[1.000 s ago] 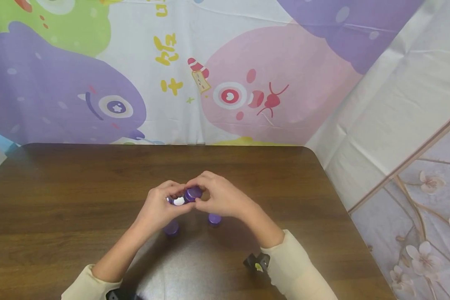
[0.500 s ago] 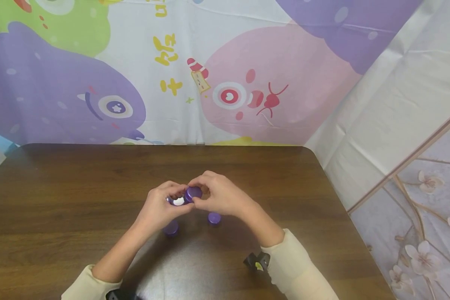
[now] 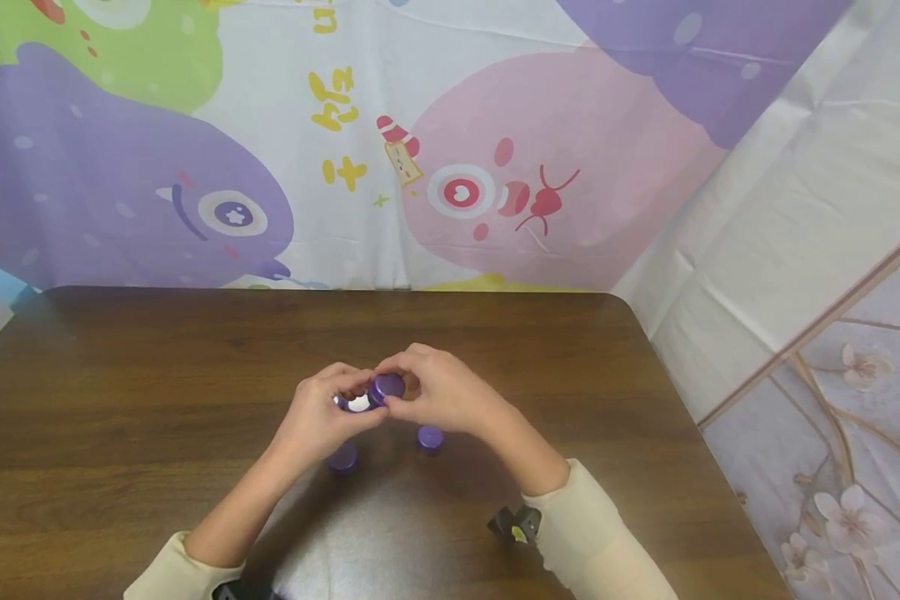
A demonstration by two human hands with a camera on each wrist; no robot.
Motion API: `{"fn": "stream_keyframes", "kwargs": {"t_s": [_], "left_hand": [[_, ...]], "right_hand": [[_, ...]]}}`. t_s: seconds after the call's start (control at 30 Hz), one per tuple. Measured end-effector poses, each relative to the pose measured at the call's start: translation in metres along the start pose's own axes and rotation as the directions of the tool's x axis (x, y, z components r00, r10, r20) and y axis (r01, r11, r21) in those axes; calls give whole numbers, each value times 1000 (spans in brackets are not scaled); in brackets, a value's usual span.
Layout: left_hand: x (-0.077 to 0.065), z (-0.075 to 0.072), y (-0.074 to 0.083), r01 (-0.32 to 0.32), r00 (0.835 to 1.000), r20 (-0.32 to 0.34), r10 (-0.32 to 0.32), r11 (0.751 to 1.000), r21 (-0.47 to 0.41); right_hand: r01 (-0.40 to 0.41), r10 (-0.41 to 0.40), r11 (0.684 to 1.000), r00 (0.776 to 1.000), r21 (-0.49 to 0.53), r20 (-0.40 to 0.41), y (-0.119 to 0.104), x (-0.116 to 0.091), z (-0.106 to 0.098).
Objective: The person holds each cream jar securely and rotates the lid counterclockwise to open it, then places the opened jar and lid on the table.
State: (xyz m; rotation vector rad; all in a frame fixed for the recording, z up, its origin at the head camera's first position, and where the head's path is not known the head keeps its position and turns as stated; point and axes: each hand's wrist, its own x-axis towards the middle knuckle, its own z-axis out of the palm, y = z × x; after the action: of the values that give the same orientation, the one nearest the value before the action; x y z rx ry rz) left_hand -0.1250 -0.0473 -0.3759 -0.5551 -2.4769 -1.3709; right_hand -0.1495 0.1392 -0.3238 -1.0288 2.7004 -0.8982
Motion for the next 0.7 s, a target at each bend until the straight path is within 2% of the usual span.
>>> {"fn": "stream_keyframes", "kwargs": {"t_s": [0.13,0.37,0.63,0.7], "left_hand": [[0,0,0,11,1000,2,-11,1000,-7],[-1,1,0,-8,1000,-1,8,1000,10],[-2,3,0,3,1000,-7,-3,1000,-2],[-2,2,0,4,1000,-6,-4,1000,-3]], "right_hand": [[18,-19,999,999,46,29,0,-1,-1],[-55,56,998,996,10,-63,0,0,0],[9,-10,1000,1000,20,27,2,-2,-2],[8,-9,999,1000,32,23,1,-3,-3]]}}
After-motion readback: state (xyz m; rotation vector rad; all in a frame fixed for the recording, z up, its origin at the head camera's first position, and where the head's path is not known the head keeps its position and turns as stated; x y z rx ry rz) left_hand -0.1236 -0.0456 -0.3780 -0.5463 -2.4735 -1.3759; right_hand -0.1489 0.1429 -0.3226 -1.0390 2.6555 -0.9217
